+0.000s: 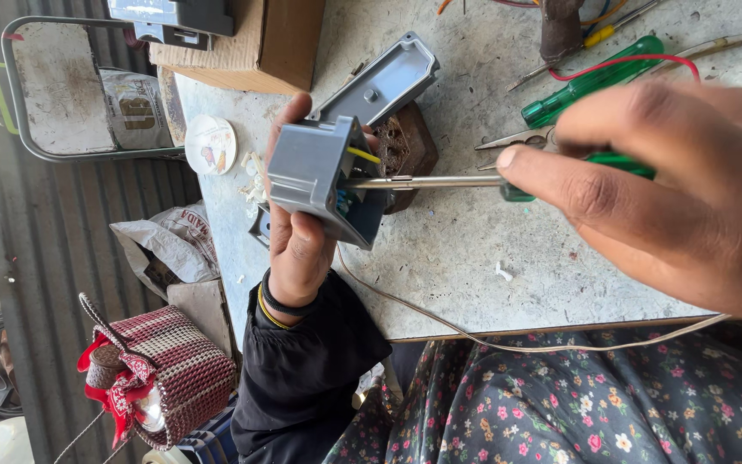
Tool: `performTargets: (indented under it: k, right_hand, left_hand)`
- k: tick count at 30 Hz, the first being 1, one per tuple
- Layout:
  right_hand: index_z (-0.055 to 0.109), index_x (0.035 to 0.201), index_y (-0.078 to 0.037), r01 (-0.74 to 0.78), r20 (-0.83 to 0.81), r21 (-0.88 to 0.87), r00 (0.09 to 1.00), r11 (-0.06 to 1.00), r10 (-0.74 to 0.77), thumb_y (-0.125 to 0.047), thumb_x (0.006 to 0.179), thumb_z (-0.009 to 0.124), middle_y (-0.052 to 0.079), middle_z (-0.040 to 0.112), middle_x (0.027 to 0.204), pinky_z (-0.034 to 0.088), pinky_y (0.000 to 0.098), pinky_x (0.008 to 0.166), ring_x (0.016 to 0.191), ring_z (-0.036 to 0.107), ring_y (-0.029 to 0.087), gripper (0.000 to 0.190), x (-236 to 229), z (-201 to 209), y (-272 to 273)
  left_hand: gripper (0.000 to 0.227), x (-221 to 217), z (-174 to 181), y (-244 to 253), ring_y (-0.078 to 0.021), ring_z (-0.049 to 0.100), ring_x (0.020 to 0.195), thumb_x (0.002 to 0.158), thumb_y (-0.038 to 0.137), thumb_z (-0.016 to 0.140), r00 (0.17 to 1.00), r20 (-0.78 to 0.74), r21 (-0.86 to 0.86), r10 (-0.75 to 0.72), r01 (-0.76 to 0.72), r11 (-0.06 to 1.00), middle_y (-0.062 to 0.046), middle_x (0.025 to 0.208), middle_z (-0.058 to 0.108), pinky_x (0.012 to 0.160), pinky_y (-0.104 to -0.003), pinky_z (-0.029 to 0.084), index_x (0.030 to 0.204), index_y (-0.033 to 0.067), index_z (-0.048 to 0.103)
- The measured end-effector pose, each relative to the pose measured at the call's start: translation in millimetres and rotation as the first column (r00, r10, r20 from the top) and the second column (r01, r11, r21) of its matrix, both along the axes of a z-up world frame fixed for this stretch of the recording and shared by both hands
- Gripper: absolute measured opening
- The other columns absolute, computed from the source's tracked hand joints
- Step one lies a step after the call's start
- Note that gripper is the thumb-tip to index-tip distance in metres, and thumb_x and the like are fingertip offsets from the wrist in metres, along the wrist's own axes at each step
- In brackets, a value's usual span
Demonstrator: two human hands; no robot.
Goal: The person uses a screwdriver to tighten screws on a small grey electronic device, repeatedly adjusting the internal circuit board and wires. They switch between different screwdrivers and occasionally use pliers to manipulate components within the device's casing.
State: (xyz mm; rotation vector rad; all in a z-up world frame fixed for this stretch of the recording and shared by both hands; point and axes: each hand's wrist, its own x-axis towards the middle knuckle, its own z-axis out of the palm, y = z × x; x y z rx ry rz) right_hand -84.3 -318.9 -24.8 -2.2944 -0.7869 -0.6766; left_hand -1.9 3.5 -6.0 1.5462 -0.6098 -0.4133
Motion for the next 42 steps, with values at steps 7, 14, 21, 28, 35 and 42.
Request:
performTargets:
  k: [7, 14, 21, 28, 35, 42]
  right_hand:
    - [0.064, 0.132, -0.01, 0.063, -0.173, 0.002, 0.983, 0.998, -0.062, -0.026, 0.083, 0.08, 0.01, 0.073, 0.106, 0.057, 0.0371, 0.061, 0.088, 0.072, 0.025, 0.054, -7, -13, 12]
    - [0.066, 0.135, -0.014, -0.058, -0.093, 0.015, 0.994, 0.998, 0.059, -0.019, 0.08, 0.076, 0.011, 0.07, 0.1, 0.057, 0.0387, 0.062, 0.079, 0.072, 0.025, 0.056, -3, -2, -1]
    - [0.066, 0.128, -0.006, 0.065, -0.087, 0.034, 0.994, 0.997, -0.062, -0.029, 0.084, 0.078, 0.013, 0.068, 0.104, 0.056, 0.037, 0.064, 0.084, 0.071, 0.028, 0.051, -4, -1, 9]
    - [0.066, 0.123, -0.012, -0.047, -0.027, 0.052, 0.998, 0.998, 0.049, -0.024, 0.081, 0.077, 0.007, 0.07, 0.097, 0.055, 0.0385, 0.062, 0.077, 0.071, 0.026, 0.045, -1, 11, 2]
    - [0.062, 0.121, -0.008, 0.018, -0.156, 0.115, 0.988, 0.993, 0.0, -0.031, 0.087, 0.077, 0.006, 0.071, 0.092, 0.052, 0.0348, 0.053, 0.069, 0.071, 0.022, 0.043, -11, -3, 8]
    - [0.062, 0.123, -0.009, 0.003, -0.236, 0.177, 0.971, 0.984, 0.039, -0.024, 0.087, 0.073, 0.006, 0.072, 0.094, 0.051, 0.0334, 0.052, 0.068, 0.071, 0.021, 0.041, -8, 2, 8]
  left_hand:
    - [0.104, -1, -1, -3, -0.027, 0.056, 0.135, 0.098, 0.065, 0.068, 1.0, -0.012, -0.008, 0.002, -0.002, 1.0, -0.019, 0.142, 0.055, 0.114, -0.042, 0.053, 0.167, 0.0096, 0.013]
    - [0.109, 2, -2, -3, -0.0284, 0.059, 0.131, 0.094, 0.066, 0.07, 0.998, -0.042, -0.048, 0.045, -0.047, 0.998, -0.023, 0.137, 0.058, 0.108, -0.041, 0.055, 0.167, 0.0076, 0.015]
    - [0.104, -2, -3, -4, -0.0271, 0.057, 0.128, 0.096, 0.066, 0.07, 0.999, -0.018, -0.04, 0.044, -0.045, 0.998, -0.024, 0.137, 0.058, 0.11, -0.038, 0.053, 0.165, 0.0058, 0.018]
    - [0.101, -1, -4, -5, -0.0308, 0.058, 0.13, 0.095, 0.067, 0.067, 0.999, 0.015, -0.014, 0.032, -0.032, 0.999, -0.023, 0.135, 0.058, 0.11, -0.042, 0.053, 0.164, 0.01, 0.021]
    - [0.1, -3, -7, -6, -0.0307, 0.058, 0.124, 0.095, 0.067, 0.07, 0.998, -0.059, -0.054, 0.031, -0.034, 0.998, -0.025, 0.132, 0.059, 0.109, -0.041, 0.053, 0.161, 0.0076, 0.025]
    - [0.108, 1, -8, -4, -0.0326, 0.058, 0.126, 0.09, 0.067, 0.074, 0.986, -0.163, -0.134, 0.046, -0.068, 0.989, -0.027, 0.127, 0.06, 0.1, -0.04, 0.059, 0.166, 0.0084, 0.025]
